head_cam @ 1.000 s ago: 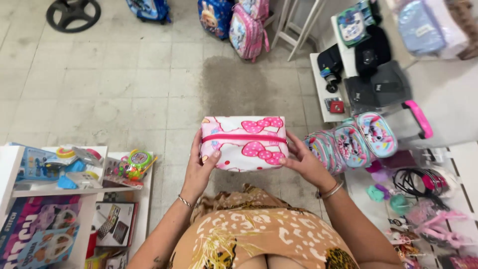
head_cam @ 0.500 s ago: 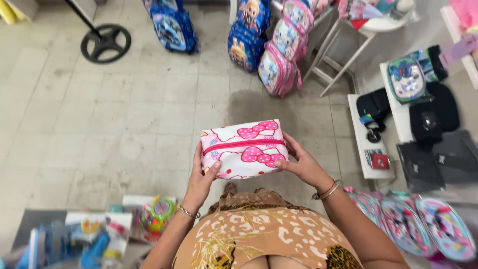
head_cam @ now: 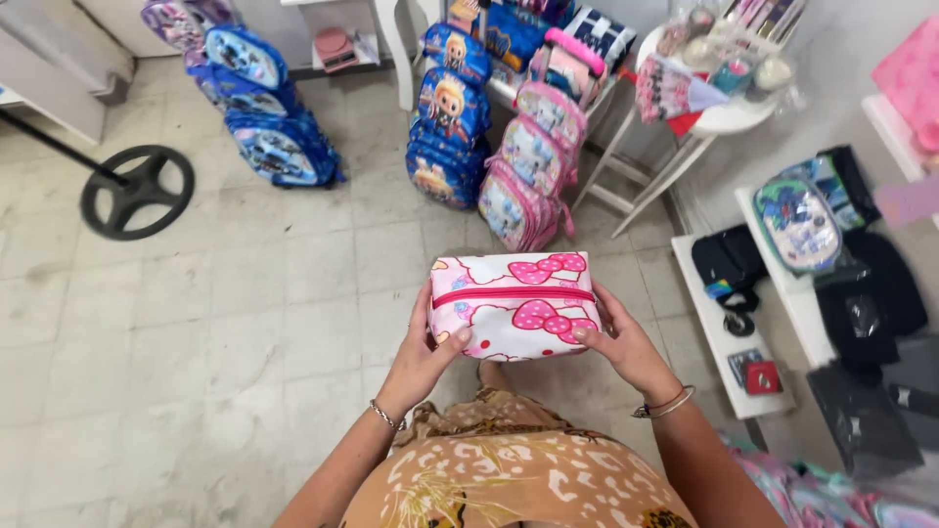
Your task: Inspect various pencil cases and pouches by picking them up and opening zippers while walking through a gift shop
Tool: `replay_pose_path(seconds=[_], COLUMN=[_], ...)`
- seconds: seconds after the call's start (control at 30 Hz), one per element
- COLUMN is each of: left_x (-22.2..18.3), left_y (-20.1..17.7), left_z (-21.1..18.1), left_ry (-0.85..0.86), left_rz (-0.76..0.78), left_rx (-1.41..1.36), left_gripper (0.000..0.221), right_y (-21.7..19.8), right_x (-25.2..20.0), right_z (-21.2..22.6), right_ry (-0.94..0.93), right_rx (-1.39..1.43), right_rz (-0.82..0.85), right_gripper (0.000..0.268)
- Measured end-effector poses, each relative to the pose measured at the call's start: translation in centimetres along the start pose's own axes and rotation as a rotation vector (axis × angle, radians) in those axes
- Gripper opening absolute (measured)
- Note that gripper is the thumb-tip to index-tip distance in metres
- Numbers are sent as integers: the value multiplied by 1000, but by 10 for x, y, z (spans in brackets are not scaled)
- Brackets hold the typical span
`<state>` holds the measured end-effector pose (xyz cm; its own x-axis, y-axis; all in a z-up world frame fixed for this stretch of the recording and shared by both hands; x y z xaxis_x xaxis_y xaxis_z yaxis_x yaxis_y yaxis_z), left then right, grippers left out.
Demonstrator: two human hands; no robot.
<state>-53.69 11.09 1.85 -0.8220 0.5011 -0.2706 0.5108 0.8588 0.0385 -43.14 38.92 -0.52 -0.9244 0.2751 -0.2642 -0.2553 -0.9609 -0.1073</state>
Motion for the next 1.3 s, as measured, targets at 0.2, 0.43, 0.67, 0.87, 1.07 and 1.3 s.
replay_pose_path(seconds=[0.2, 0.43, 0.67, 0.87, 1.07, 1.3], left_x=[138, 269, 415, 572, 731, 900], left_y=[-11, -26, -48, -53, -63, -80], left_z=[-40, -105, -127, -182, -258, -218], left_ry=[-6, 21, 51, 137, 140, 135], left_rz=[16, -18, -4, 141, 330, 518], left_rx=[26, 3, -9, 133, 342, 614], left_gripper=[116, 111, 105, 105, 110, 106], right_y=[-31, -59, -69, -93, -92, -90], right_x=[150, 278, 379, 472, 579, 716], right_z=[29, 86, 113, 138, 186, 159], right_ry=[-12, -103, -155, -213, -46, -13], right_rx=[35, -50, -56, -154, -75, -32], right_rz=[-15, 25, -87, -338, -543, -601], right_gripper=[102, 103, 105, 104, 108, 117])
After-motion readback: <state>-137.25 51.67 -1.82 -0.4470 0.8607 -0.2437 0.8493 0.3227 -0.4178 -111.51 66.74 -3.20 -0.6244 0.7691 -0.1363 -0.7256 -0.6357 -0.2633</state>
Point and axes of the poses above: each hand's wrist, its own x-axis towards the middle knuckle, its own y-axis out of the palm, z = x × y, the point moved 4 cm from there along x, towards the middle knuckle
